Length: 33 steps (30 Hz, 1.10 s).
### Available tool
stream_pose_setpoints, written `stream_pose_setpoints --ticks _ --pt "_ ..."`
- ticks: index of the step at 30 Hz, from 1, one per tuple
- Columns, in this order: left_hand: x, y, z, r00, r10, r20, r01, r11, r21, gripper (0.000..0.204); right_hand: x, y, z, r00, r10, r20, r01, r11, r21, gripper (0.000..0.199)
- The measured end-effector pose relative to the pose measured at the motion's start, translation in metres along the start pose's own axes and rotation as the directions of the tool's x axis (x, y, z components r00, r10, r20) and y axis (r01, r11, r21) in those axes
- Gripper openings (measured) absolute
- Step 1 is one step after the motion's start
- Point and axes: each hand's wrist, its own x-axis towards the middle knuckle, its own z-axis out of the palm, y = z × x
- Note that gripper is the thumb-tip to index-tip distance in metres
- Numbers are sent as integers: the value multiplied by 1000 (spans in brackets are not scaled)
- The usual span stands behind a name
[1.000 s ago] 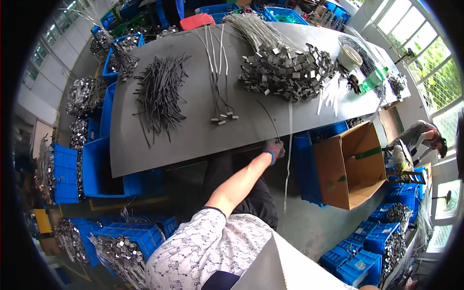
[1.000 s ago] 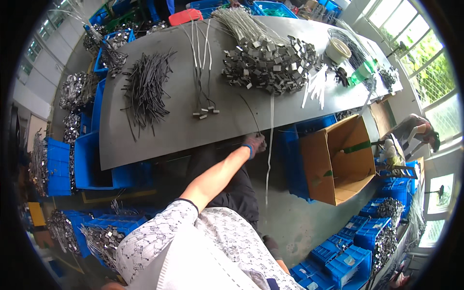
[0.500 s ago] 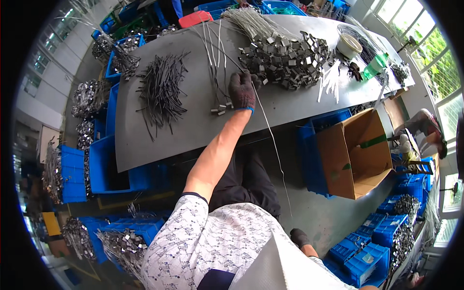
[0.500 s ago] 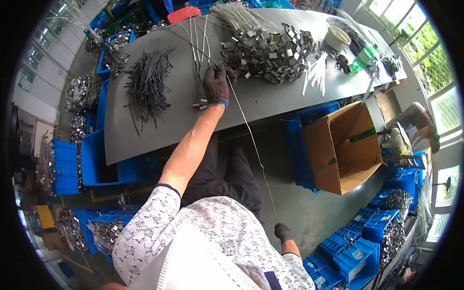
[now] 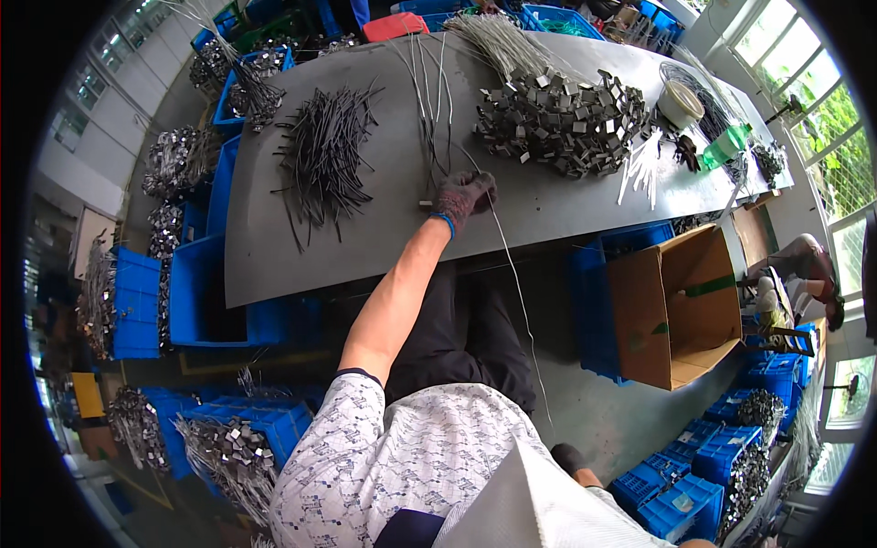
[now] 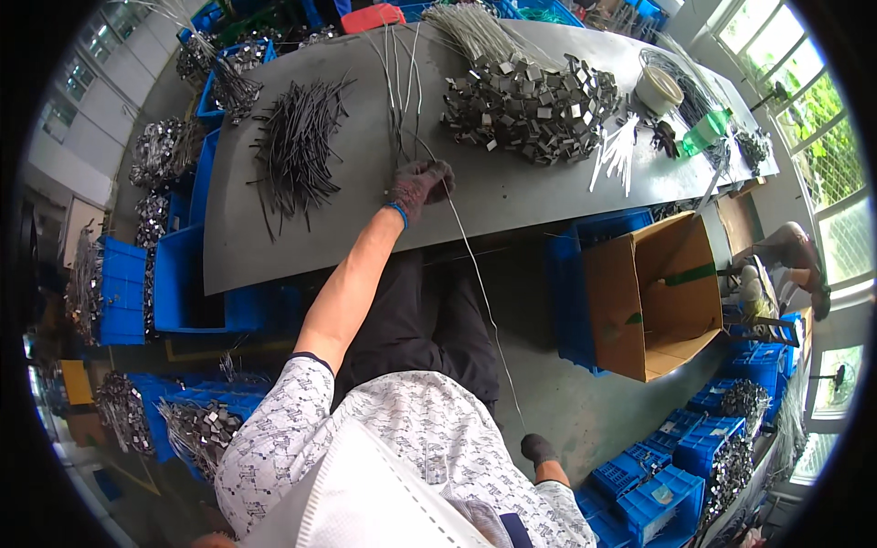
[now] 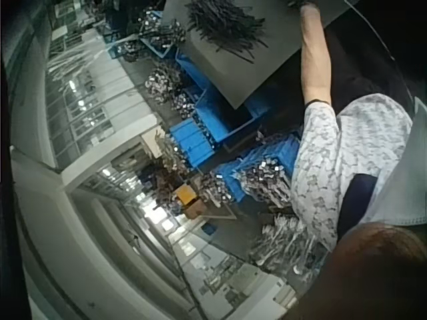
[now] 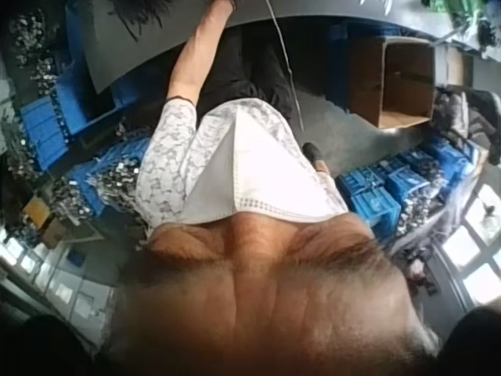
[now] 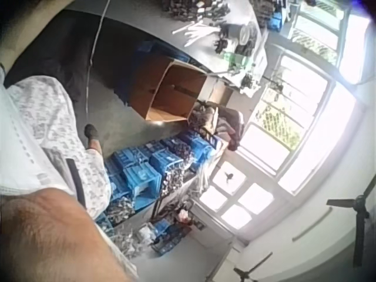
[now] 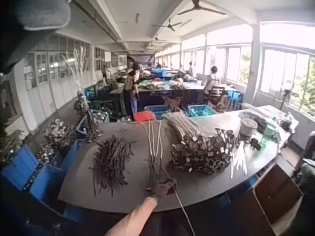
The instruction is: Sorting and organizing bundles of electrical cables on an industrial workbench.
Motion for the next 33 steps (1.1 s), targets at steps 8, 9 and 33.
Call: stream_pose_setpoints --ticks 8,9,33 --pt "-34 -75 27 994 101 36 -107 928 358 23 -27 -266 -319 484 -198 -852 743 607 281 31" --pt "-41 -77 29 994 100 41 -108 928 356 23 -32 -290 -346 461 -160 -873 788 525 320 30" --pt "-15 72 -73 956 254 -146 -284 926 -248 15 -41 -243 -289 473 -309 -825 481 875 -52 25"
